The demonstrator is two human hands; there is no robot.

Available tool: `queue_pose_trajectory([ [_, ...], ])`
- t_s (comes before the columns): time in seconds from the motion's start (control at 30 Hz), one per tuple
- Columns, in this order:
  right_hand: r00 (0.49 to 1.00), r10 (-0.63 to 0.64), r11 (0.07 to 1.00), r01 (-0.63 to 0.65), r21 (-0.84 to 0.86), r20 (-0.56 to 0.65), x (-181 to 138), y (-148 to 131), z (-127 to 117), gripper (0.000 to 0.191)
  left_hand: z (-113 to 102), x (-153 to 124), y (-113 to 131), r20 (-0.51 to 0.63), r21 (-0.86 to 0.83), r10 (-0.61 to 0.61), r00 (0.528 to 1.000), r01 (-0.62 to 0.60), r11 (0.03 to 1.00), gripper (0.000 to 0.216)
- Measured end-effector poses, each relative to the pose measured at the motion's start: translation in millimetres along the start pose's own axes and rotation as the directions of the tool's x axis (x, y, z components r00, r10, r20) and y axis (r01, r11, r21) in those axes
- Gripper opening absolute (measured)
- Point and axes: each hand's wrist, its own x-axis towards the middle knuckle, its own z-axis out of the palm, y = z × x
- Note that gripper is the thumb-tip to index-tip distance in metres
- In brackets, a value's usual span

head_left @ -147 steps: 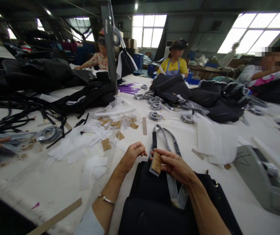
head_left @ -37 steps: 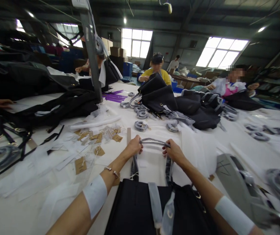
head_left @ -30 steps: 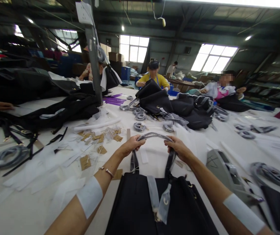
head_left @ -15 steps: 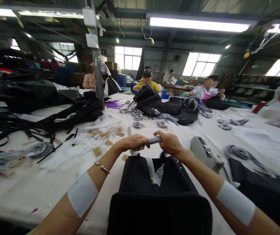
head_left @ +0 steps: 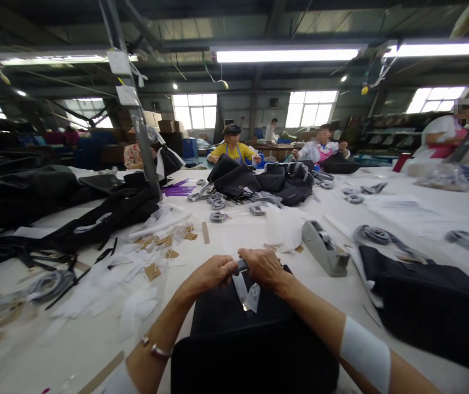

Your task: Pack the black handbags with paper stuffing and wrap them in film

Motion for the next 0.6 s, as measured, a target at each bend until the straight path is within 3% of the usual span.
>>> queue_pose_trajectory([
  [0.2, 0.981, -0.104, 0.988, 0.084, 0.126, 0.161, -12, 4, 23, 0.019, 36, -8, -26, -0.142, 0.256, -0.063, 0.988, 0.099, 0.962, 0.032],
  [0.27, 0.952, -0.2, 0.936, 0.115, 0.331, 0.234, -10, 16, 25, 0.036, 39, -9, -31, -0.158, 0.324, -0.092, 0.983, 0.14, 0.936, 0.027],
  [0.33, 0.913, -0.304, 0.804, 0.093, 0.588, 0.271, -2, 36, 23, 0.054, 40, -9, -34, -0.162, 0.358, -0.108, 0.981, 0.16, 0.92, 0.023],
  [0.4, 0.937, -0.205, 0.733, -0.045, 0.679, 0.283, 9, 63, 21, 0.045, 39, -7, -34, -0.154, 0.357, -0.113, 0.982, 0.162, 0.92, 0.023],
  [0.47, 0.956, 0.06, 0.771, -0.226, 0.595, 0.286, 21, 92, 24, 0.029, 39, -5, -35, -0.155, 0.346, -0.114, 0.981, 0.162, 0.924, 0.025],
  [0.53, 0.928, 0.248, 0.81, -0.357, 0.466, 0.279, 32, 117, 32, 0.025, 38, -4, -36, -0.164, 0.335, -0.123, 0.979, 0.172, 0.926, 0.025],
  [0.6, 0.899, 0.32, 0.83, -0.419, 0.369, 0.3, 40, 136, 46, 0.021, 38, -3, -37, -0.164, 0.311, -0.136, 0.977, 0.182, 0.933, 0.025],
])
